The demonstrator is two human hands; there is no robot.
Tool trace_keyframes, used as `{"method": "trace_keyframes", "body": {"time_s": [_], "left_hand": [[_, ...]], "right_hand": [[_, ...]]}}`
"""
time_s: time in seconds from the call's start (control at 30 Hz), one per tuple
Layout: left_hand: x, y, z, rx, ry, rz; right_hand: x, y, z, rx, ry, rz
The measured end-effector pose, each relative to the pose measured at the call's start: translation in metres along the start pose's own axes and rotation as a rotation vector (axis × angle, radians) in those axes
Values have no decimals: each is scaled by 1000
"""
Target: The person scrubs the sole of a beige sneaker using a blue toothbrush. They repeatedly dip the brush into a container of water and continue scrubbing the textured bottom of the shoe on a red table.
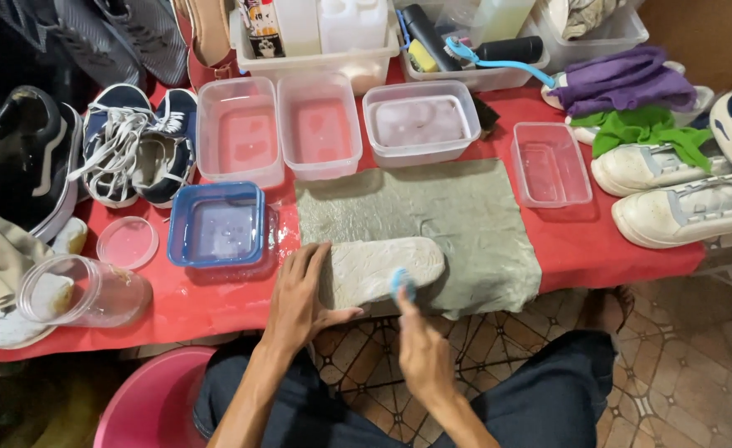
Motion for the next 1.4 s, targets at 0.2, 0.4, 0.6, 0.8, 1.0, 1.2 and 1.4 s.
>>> {"method": "trace_keyframes", "body": {"time_s": [0.2,0.4,0.6,0.8,1.0,1.2,1.4], "left_hand": [[0,-2,2,-4,0,-5],[0,-4,5,-24,-25,-51],[1,-4,5,-18,-4,-22],[0,-1,4,-11,-24,-31],[0,-1,2,-22,16,-11],[3,-3,3,-21,18,-19],[1,-1,1,-9,40,6]], "right_hand": [[6,-16,-16,-79,-76,-94],[17,16,-51,-143,-93,204],[7,3,-37,13,-113,42],[30,-8,-62,64,110,294],[54,1,-59,-230,-42,290],[54,-43,-56,-148,-335,144],[50,-62,-60,-165,-406,110]]}}
Point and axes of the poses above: each hand's wrist, its own x-axis towards the middle knuckle, its own z-axis out of the palm, y = z × x, the point moved 7 cm from there along x, towards the middle knuckle, and after that the axes turned 7 degrees about z, right-handed, at the moved point
